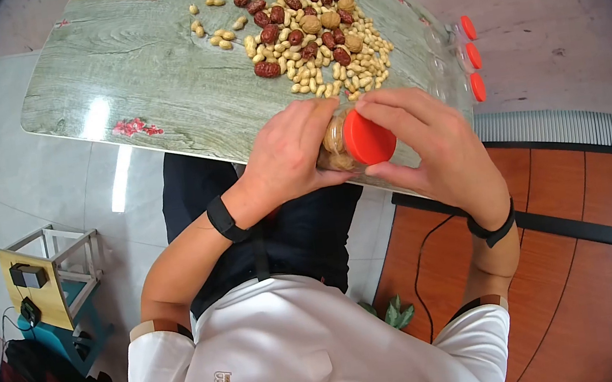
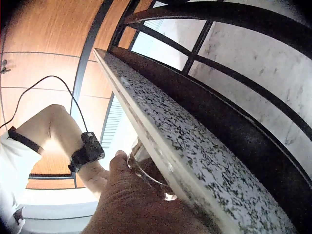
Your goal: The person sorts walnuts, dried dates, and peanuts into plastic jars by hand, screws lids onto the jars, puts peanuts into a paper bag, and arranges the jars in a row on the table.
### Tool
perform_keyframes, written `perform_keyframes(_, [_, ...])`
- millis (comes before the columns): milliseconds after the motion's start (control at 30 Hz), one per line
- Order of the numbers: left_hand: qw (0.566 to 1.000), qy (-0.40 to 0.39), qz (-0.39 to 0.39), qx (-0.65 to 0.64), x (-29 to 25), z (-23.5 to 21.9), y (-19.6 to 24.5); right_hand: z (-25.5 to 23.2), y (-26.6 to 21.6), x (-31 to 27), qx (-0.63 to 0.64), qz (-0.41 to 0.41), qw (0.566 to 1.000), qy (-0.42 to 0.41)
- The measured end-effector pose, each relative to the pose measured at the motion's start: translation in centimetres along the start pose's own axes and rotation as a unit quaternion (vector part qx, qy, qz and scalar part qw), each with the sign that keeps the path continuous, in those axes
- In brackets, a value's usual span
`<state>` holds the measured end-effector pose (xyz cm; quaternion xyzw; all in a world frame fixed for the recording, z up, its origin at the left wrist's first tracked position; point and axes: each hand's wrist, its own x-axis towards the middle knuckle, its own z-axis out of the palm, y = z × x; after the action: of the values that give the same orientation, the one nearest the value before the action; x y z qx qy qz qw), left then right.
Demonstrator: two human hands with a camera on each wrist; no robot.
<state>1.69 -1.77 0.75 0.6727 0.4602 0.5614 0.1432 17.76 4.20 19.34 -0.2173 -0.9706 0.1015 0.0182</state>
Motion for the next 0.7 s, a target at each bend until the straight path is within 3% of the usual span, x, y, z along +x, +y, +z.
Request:
perform_keyframes(167, [1.000, 0.005, 0.005, 0.010, 0.1, 0.0, 0.0, 0.0, -0.7, 0.0, -0.050, 0.093, 0.993, -0.045])
perform_keyframes(233, [1.000, 0.000, 0.002, 0.003, 0.1, -0.1, 0.1, 0.0, -0.9, 0.2, -0.086, 0.048, 0.995, 0.029])
perform_keyframes(367, [1.000, 0.006, 0.017, -0.004, 0.4, 0.1, 0.0, -0.8, -0.1, -0.1, -0.066, -0.025, 0.997, -0.025])
perform_keyframes(467, [1.000, 0.015, 0.025, -0.001, 0.4, 0.1, 0.1, -0.1, -0.7, -0.2, -0.065, 0.011, 0.998, -0.022])
perform_keyframes(533, [1.000, 0.017, 0.016, 0.004, 0.3, 0.0, 0.2, -0.5, -1.8, 0.3, -0.109, 0.132, 0.980, -0.104])
perform_keyframes(667, [1.000, 0.018, 0.018, 0.003, 0.3, 0.0, 0.1, -0.7, -0.6, 0.2, -0.057, 0.065, 0.996, -0.020])
perform_keyframes(700, [1.000, 0.018, 0.018, 0.003, 0.3, 0.0, 0.0, -0.9, -0.1, 0.3, -0.068, 0.004, 0.998, -0.010])
